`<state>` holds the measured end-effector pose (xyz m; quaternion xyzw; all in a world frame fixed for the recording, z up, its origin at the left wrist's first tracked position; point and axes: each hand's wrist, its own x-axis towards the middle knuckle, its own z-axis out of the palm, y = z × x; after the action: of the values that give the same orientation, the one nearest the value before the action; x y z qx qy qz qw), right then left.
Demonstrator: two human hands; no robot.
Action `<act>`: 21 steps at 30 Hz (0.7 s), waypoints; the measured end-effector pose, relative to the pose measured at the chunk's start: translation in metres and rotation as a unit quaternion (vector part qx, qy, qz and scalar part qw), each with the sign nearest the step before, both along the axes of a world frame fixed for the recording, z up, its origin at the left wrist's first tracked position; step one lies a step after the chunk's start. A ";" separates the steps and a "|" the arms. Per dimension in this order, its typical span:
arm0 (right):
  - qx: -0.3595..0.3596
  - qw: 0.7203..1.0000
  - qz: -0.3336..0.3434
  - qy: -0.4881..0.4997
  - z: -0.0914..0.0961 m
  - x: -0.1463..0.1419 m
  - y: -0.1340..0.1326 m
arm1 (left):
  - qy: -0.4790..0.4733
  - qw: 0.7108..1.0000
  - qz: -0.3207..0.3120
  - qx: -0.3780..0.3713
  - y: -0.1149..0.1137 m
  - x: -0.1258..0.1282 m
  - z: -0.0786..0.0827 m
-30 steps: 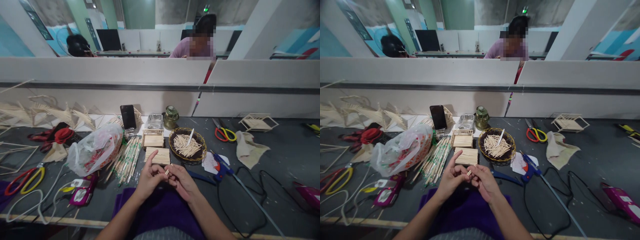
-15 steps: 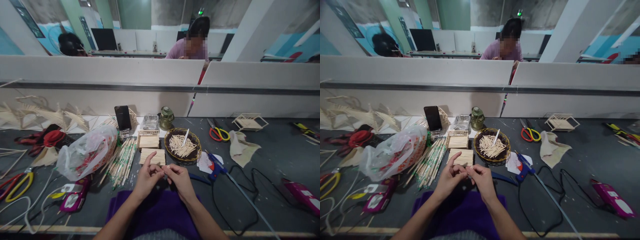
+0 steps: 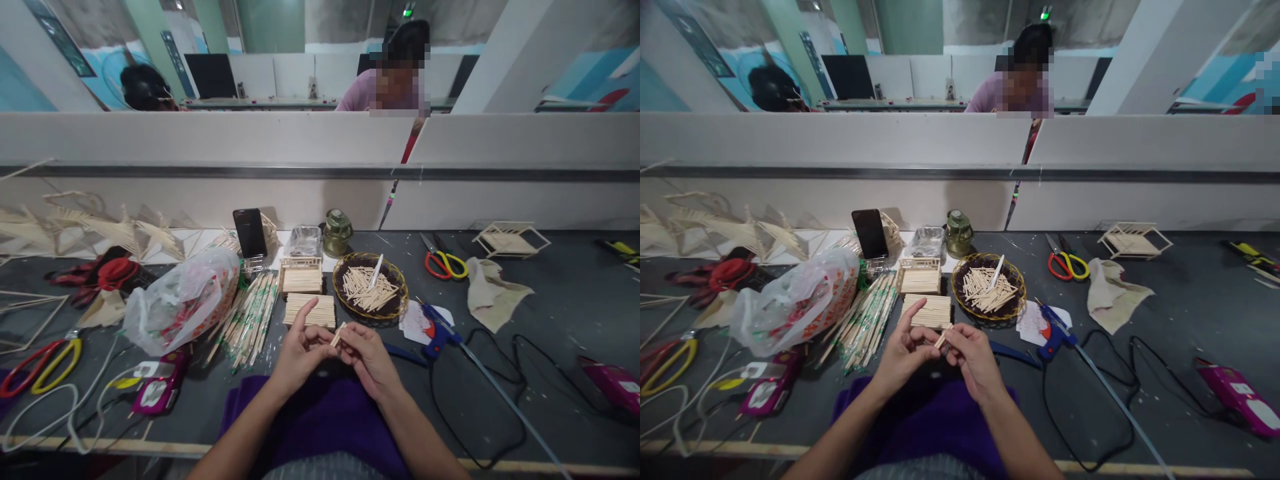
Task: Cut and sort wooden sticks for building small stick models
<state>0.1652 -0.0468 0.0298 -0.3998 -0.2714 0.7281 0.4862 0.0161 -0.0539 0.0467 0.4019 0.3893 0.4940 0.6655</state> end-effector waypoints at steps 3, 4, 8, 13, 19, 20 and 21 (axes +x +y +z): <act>-0.001 1.000 0.009 0.010 0.002 -0.001 -0.001 | 0.002 1.000 0.010 0.000 -0.001 0.000 0.001; 0.002 1.000 0.009 0.007 0.002 -0.001 -0.001 | 0.003 1.000 0.013 -0.001 -0.001 0.000 0.000; 0.040 0.997 -0.012 -0.059 0.000 -0.001 -0.001 | 0.013 1.000 0.011 -0.009 0.000 0.000 -0.004; 0.118 0.971 -0.043 -0.203 -0.008 0.001 -0.004 | 0.035 0.999 0.001 -0.007 0.004 0.000 -0.009; 0.161 0.944 -0.003 -0.289 -0.007 0.008 -0.006 | 0.043 0.999 0.016 -0.004 0.005 0.004 -0.013; 0.173 0.934 0.011 -0.314 -0.006 0.013 -0.006 | 0.046 0.999 0.017 -0.004 0.005 0.003 -0.013; 0.189 0.917 0.023 -0.351 -0.006 0.019 -0.007 | 0.052 0.998 0.018 -0.003 0.005 0.003 -0.014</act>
<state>0.1843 -0.0538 0.0234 -0.5237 -0.5667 0.4870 0.4092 0.0187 -0.0485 0.0328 0.4177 0.4320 0.4829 0.6370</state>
